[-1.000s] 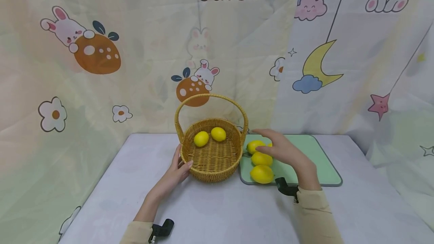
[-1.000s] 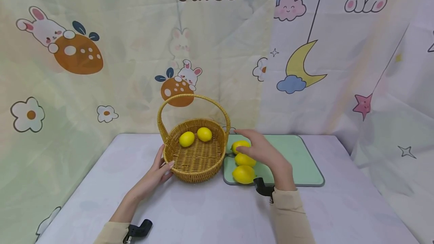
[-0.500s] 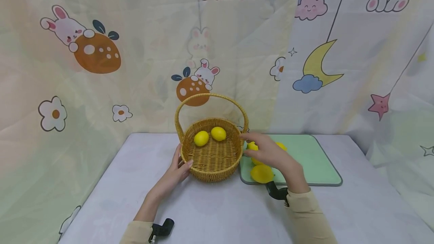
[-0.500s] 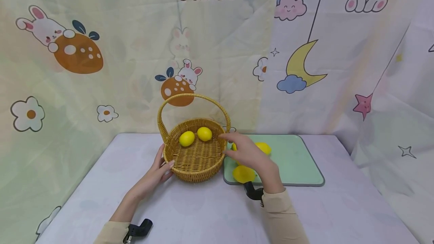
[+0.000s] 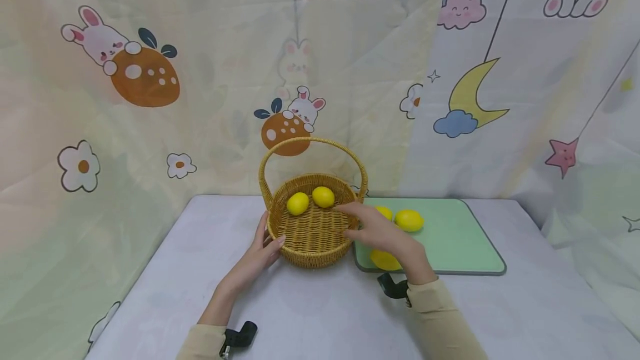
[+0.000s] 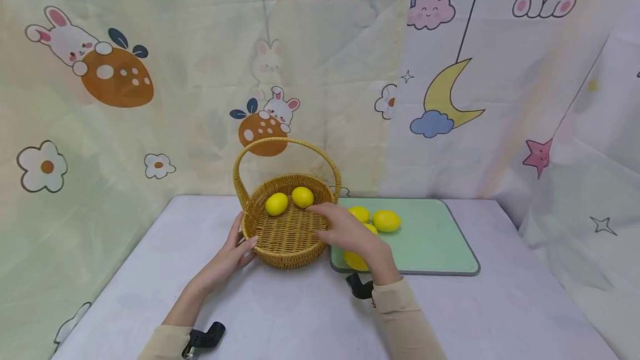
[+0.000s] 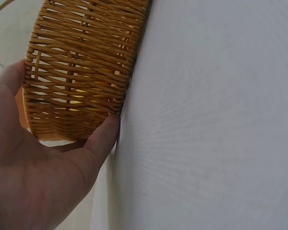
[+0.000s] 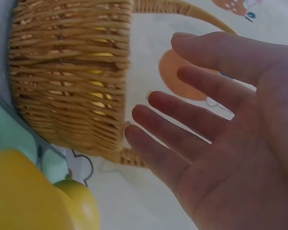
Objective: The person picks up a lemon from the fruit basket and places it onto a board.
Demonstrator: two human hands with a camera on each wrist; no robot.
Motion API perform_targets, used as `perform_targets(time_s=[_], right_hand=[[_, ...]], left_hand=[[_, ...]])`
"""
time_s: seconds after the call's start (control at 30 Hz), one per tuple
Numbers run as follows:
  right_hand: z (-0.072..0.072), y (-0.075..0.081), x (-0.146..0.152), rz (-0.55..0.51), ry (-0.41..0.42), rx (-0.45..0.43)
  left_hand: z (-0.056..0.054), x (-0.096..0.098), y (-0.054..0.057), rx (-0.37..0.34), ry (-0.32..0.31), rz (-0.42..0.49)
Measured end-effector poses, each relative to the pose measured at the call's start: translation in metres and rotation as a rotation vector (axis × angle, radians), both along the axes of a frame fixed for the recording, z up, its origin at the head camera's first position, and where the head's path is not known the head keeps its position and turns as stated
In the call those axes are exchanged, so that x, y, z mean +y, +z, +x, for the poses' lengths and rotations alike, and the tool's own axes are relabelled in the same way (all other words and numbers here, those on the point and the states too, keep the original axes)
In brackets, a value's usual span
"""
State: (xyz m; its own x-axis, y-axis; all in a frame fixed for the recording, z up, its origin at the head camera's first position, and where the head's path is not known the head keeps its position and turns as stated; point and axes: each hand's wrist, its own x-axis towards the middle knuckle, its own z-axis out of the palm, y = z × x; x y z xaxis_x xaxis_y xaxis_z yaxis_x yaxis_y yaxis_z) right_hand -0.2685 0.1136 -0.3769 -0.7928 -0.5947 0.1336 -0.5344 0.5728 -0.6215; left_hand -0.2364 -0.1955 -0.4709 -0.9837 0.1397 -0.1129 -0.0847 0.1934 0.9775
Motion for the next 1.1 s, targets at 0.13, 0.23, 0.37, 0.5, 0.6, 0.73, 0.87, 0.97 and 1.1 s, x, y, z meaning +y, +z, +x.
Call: perform_targets(time_s=[0.13, 0.23, 0.37, 0.5, 0.6, 0.73, 0.87, 0.97, 1.1], right_hand=[[-0.003, -0.006, -0.01, -0.005, 0.017, -0.017], [-0.004, -0.01, -0.018, 0.001, 0.018, -0.022], [-0.005, -0.015, -0.027, 0.038, -0.003, -0.044], [-0.005, -0.016, -0.034, 0.089, -0.019, -0.032], [-0.007, -0.013, -0.04, 0.136, -0.022, -0.008], [-0.009, -0.006, -0.045, 0.192, -0.007, 0.0], [-0.014, 0.003, -0.052, 0.226, 0.023, 0.028], [-0.021, 0.011, -0.057, 0.258, 0.044, 0.046], [-0.031, 0.019, -0.062, 0.285, 0.048, 0.023]], left_hand=[[0.0, -0.002, -0.001, 0.0, -0.001, 0.005], [0.0, -0.002, -0.002, 0.005, 0.0, 0.009], [0.001, -0.002, -0.002, -0.001, -0.002, 0.004], [0.001, -0.001, -0.002, -0.001, -0.001, 0.006], [0.001, -0.002, -0.001, 0.005, -0.006, 0.009], [0.001, -0.003, 0.0, 0.001, -0.012, 0.008], [0.0, -0.004, 0.001, 0.006, 0.002, 0.0], [-0.001, -0.004, 0.001, 0.011, -0.001, 0.003], [-0.001, -0.003, 0.0, 0.003, -0.016, 0.018]])
